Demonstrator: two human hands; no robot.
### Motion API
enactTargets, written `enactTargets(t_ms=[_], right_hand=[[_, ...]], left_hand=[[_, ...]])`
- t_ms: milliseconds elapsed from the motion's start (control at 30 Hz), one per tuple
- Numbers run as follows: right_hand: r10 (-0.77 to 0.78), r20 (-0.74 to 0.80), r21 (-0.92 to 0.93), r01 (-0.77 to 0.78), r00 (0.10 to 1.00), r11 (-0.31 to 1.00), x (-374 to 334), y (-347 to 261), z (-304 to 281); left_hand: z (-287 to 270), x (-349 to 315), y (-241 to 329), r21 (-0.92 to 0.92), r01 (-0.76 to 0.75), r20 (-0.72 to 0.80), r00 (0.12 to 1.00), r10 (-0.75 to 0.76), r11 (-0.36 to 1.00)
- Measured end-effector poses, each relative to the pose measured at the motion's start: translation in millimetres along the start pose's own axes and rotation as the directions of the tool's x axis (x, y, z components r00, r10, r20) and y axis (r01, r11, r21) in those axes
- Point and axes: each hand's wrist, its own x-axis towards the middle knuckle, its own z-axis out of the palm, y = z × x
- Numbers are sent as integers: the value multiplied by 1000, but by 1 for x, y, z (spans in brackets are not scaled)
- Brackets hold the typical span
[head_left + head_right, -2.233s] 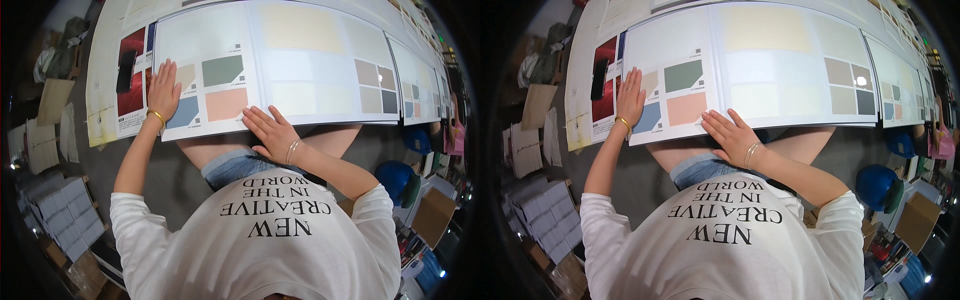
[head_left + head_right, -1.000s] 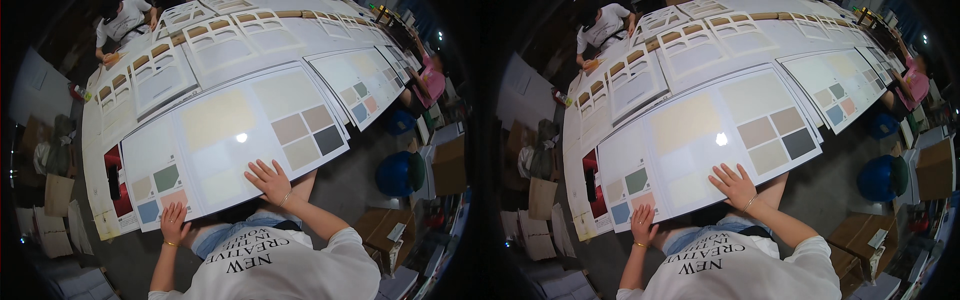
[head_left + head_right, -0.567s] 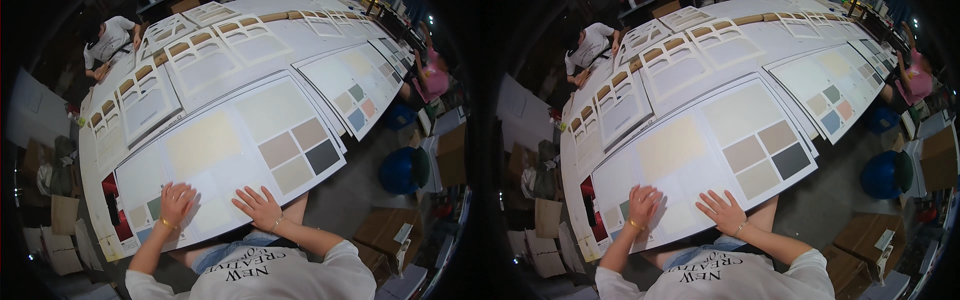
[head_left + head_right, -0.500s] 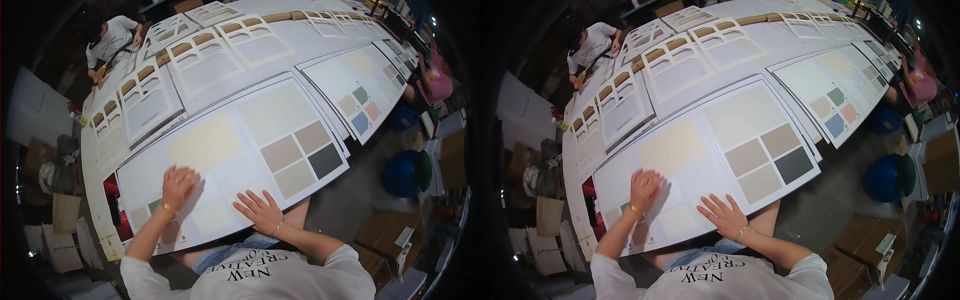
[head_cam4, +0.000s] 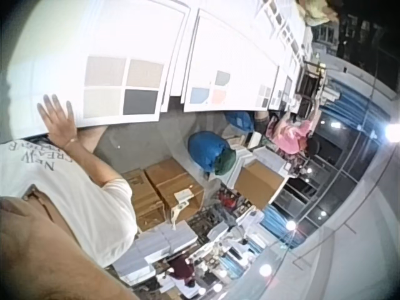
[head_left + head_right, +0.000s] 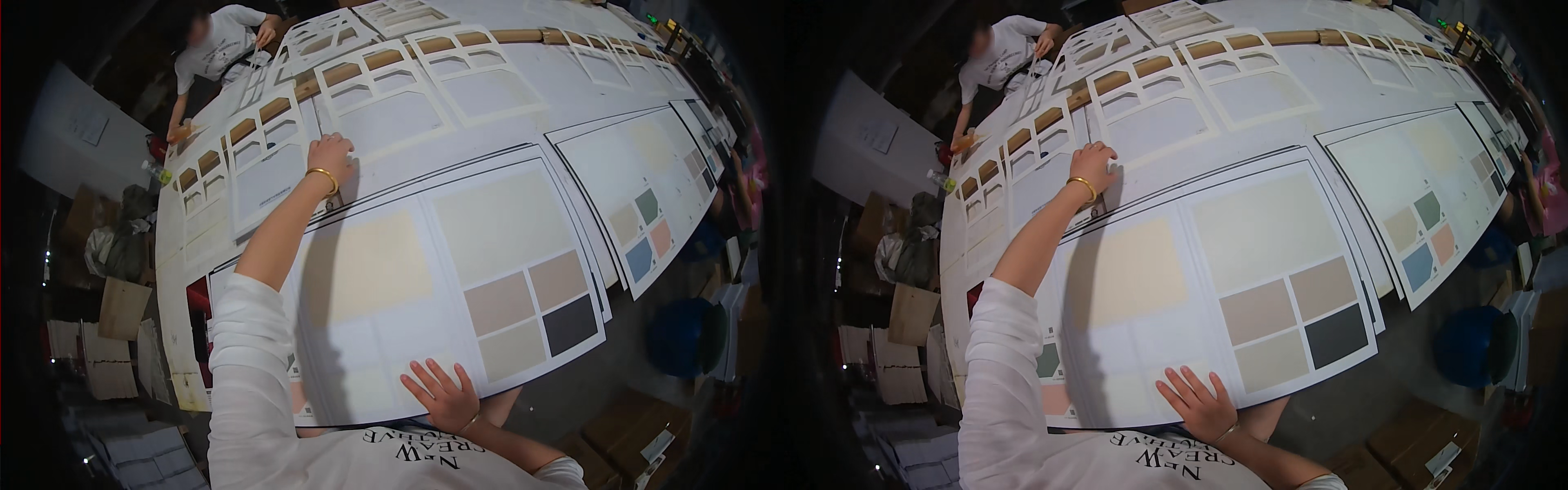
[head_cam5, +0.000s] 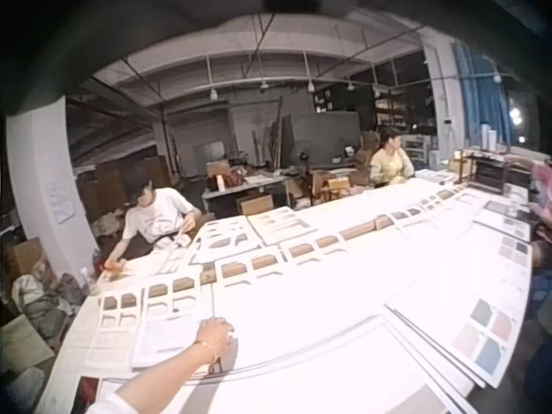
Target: The recorder is inspecting and organizing various color sample boards and white frames on a large work table.
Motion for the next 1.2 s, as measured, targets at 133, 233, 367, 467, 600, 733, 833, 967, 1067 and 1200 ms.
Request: enactTargets(t_ms=[133,233,367,467,600,733,833,967,1067,1200], right_hand=[[6,-55,8,-5,998,1000,2,0,3],[35,-92,53,-30,995,998,-1,1,4],[23,-77,50,-19,997,999,1,1,2],[25,-98,39,-22,995,999,1,0,3],[34,-100,34,-30,994,999,0,-2,3],[50,-85,75,-43,995,996,0,-3,3],[28,-43,27,-27,999,999,-2,-1,2],[6,14,-17,-6,1000,1000,-3,-1,0],[3,17,-44,-2,1000,999,-2,0,-2],[15,45,57,-17,999,998,2,-1,-9]], left_hand=[[-5,20,16,98,-73,213,976,51,992],[-11,38,35,229,-77,302,953,4,970],[-9,50,38,246,-107,404,915,-1,963],[-6,52,44,284,-113,419,908,-17,952],[-8,47,42,281,-118,380,925,2,952],[-7,40,43,326,-119,323,946,8,938],[-8,32,43,347,-135,259,965,43,928],[-14,23,45,314,-137,221,973,68,939],[-23,21,46,291,-144,189,978,91,946],[-34,20,38,273,-166,94,985,145,948]])
